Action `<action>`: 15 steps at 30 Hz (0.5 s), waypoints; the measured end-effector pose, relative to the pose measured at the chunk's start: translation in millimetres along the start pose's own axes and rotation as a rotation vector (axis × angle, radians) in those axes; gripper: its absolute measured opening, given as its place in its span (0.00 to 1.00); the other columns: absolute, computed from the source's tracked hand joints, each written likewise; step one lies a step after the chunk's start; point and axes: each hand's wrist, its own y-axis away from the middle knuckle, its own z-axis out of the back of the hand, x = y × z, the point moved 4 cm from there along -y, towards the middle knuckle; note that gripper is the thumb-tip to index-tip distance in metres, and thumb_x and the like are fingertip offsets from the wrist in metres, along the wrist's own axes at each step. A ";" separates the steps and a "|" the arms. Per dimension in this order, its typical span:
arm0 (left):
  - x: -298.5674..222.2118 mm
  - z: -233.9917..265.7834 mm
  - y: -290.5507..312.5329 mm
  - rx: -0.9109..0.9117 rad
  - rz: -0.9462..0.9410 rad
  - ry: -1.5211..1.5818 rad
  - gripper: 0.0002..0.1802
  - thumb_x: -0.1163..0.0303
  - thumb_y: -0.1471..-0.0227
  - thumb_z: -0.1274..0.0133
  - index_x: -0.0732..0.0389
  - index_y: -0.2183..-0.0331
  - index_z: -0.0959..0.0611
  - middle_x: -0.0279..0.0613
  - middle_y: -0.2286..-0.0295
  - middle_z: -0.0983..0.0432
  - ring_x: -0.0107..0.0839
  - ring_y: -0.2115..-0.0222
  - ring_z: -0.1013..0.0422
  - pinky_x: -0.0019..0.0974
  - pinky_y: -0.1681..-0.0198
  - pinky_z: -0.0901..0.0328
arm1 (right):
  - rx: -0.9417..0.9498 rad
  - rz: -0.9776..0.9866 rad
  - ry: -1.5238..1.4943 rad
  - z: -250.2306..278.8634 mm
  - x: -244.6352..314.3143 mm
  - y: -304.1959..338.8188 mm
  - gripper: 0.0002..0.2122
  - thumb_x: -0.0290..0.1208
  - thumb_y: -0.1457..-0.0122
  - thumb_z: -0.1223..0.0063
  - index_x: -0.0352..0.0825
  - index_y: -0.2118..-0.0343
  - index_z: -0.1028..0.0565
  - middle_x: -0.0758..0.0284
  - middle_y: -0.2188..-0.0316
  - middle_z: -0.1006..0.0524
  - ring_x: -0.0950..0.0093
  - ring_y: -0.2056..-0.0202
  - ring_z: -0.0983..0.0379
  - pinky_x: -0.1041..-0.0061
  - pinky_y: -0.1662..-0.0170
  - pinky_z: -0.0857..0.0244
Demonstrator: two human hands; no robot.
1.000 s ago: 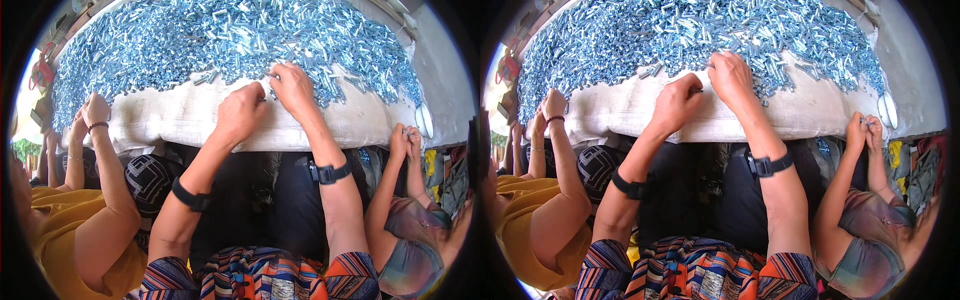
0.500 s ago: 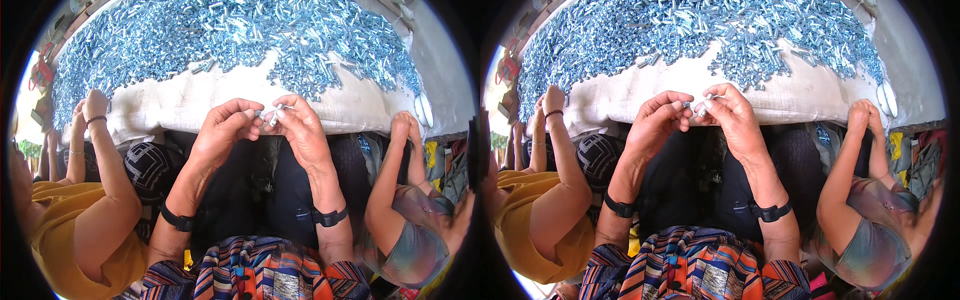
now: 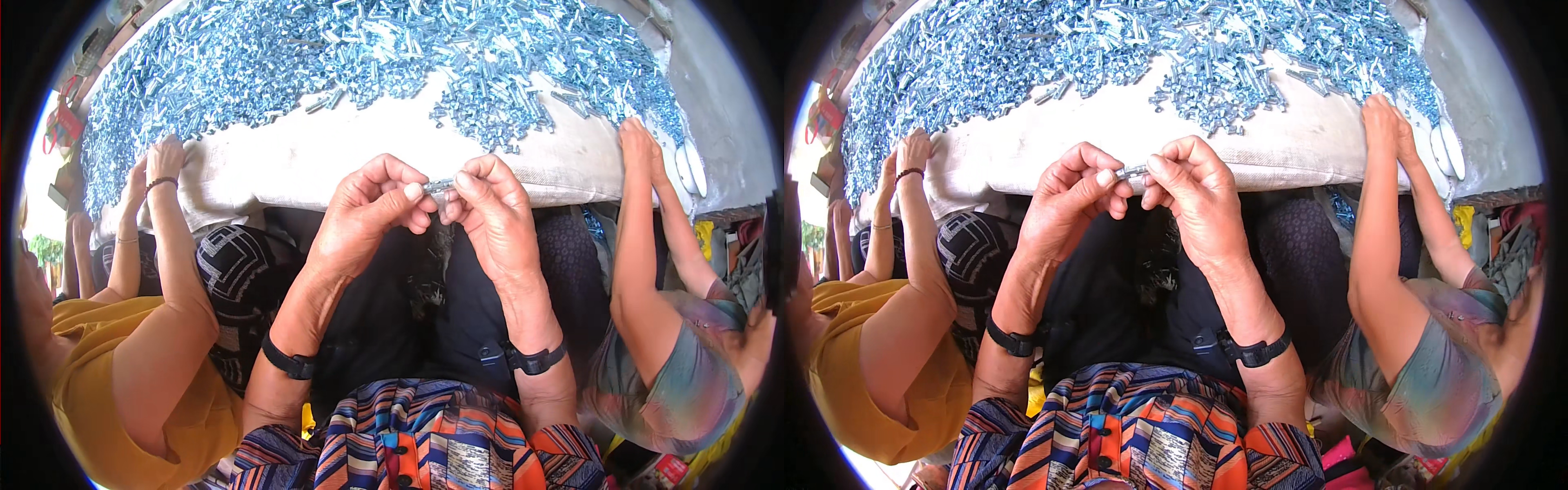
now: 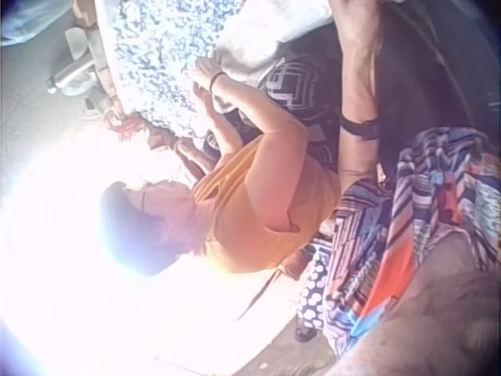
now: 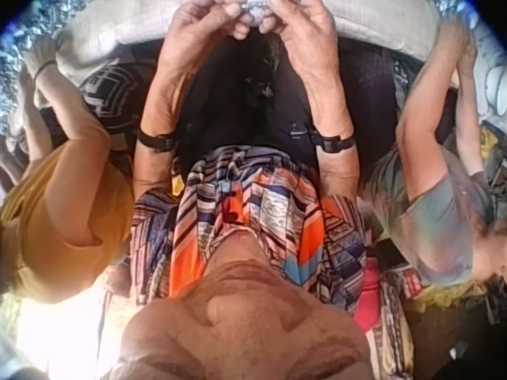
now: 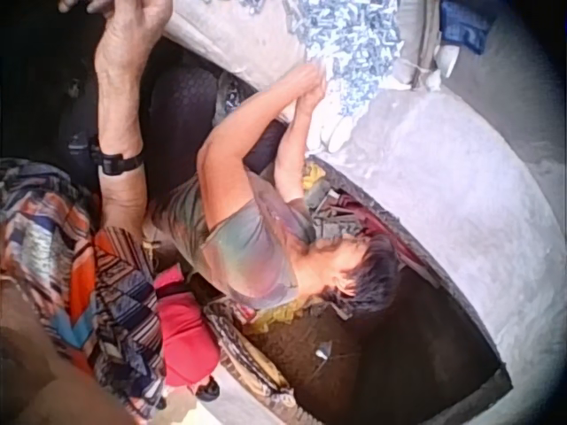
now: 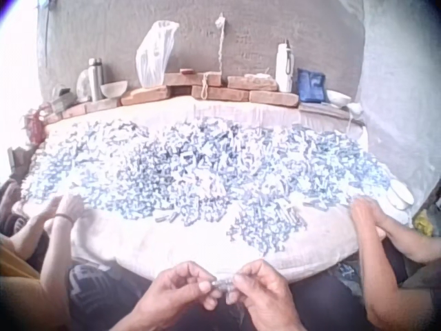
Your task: The person repeatedly picks up metal fastener components from a table, fits the pieces together by hand, and drops the assembled fasteners into a bag.
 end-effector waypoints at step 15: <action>3.4 -11.1 4.7 0.247 -0.012 -0.048 0.09 0.68 0.47 0.47 0.62 0.66 0.27 0.38 0.73 0.23 0.24 0.73 0.27 0.21 0.73 0.38 | 0.265 -0.201 -0.298 -0.5 -15.9 8.1 0.04 0.27 0.41 0.51 0.33 0.68 0.32 0.67 0.77 0.27 0.79 0.76 0.30 0.80 0.70 0.33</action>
